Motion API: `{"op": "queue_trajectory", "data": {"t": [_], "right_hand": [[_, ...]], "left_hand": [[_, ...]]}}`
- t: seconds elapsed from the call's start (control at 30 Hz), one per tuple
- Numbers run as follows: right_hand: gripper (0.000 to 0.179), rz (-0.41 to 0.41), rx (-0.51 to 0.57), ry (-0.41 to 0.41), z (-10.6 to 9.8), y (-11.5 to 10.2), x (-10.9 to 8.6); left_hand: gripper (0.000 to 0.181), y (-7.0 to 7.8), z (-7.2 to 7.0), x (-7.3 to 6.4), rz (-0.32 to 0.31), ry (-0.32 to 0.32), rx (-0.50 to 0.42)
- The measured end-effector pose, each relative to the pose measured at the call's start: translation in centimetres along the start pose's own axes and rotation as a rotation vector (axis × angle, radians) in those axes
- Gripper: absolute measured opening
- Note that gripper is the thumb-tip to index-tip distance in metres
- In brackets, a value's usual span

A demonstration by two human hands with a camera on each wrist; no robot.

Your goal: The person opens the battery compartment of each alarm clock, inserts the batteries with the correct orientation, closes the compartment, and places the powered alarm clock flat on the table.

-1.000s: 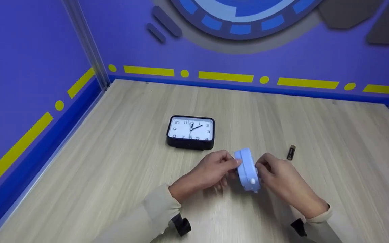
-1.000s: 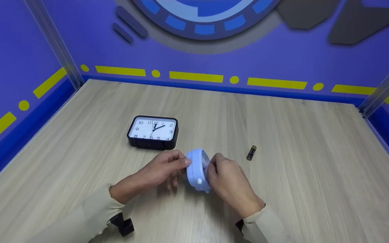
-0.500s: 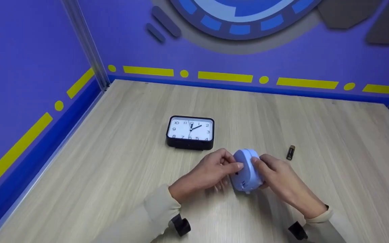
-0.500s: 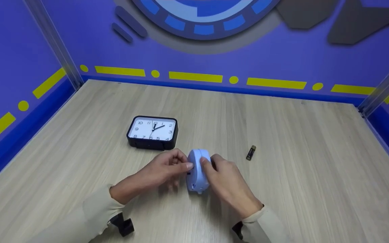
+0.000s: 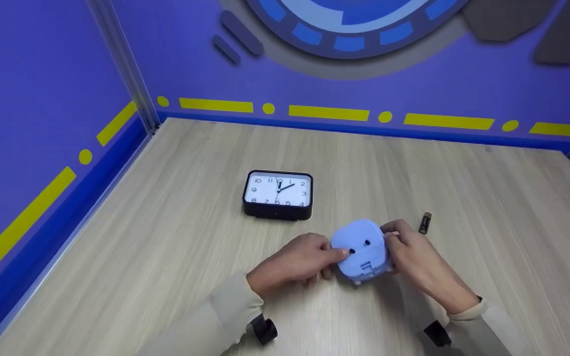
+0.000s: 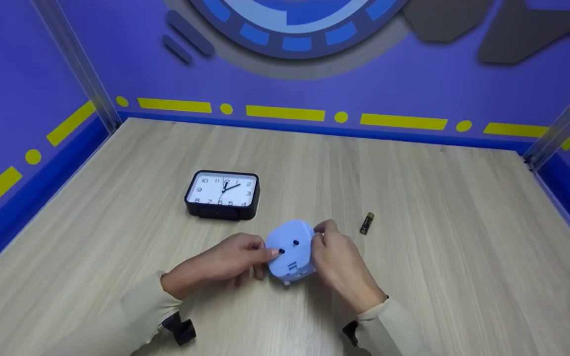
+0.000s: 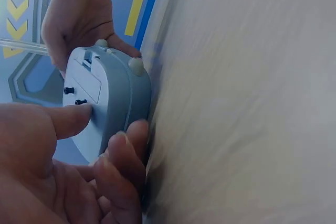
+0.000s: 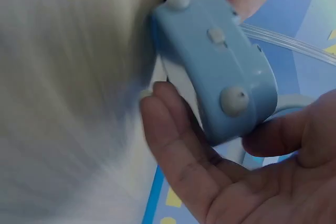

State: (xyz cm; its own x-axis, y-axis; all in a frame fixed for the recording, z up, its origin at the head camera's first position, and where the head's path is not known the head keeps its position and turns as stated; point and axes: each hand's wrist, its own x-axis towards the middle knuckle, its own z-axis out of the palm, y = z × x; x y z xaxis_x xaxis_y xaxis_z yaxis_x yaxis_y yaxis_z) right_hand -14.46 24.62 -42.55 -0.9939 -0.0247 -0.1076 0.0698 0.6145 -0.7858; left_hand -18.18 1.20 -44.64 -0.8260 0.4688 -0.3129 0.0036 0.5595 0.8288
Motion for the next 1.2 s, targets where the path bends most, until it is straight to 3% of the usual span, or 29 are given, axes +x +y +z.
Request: {"op": "queue_trajectory", "data": {"t": [0.27, 0.53, 0.67, 0.77, 0.83, 0.93, 1.07, 1.2], "right_hand": [[0.02, -0.144, -0.265, 0.041, 0.2, 0.5, 0.1], [0.016, -0.197, -0.371, 0.013, 0.7, 1.1, 0.2], [0.01, -0.332, -0.462, 0.126, 0.9, 0.9, 0.0], [0.017, -0.46, -0.48, 0.189, 0.9, 0.5, -0.2], [0.023, -0.555, -0.465, 0.161, 0.8, 0.3, -0.3], [0.028, -0.656, -0.471, 0.053, 0.8, 0.3, -0.5], [0.028, -0.717, -0.517, -0.035, 0.7, 0.5, -0.4], [0.026, -0.778, -0.526, -0.052, 0.7, 0.7, -0.1]], "left_hand": [[0.034, -0.3, -0.1, 0.0, 0.029, 0.08, -0.042], [0.033, -0.7, -0.2, 0.3, 0.044, 0.062, -0.058], [0.032, -0.9, -0.1, 0.4, 0.033, 0.073, -0.07], [0.032, -1.0, 0.0, 0.5, 0.024, 0.074, -0.07], [0.033, -1.2, 0.0, 0.5, 0.024, 0.07, -0.07], [0.033, -1.3, 0.0, 0.4, 0.029, 0.061, -0.07], [0.033, -1.2, 0.0, 0.4, 0.039, 0.064, -0.075], [0.032, -1.2, 0.1, 0.4, 0.053, 0.072, -0.079]]}}
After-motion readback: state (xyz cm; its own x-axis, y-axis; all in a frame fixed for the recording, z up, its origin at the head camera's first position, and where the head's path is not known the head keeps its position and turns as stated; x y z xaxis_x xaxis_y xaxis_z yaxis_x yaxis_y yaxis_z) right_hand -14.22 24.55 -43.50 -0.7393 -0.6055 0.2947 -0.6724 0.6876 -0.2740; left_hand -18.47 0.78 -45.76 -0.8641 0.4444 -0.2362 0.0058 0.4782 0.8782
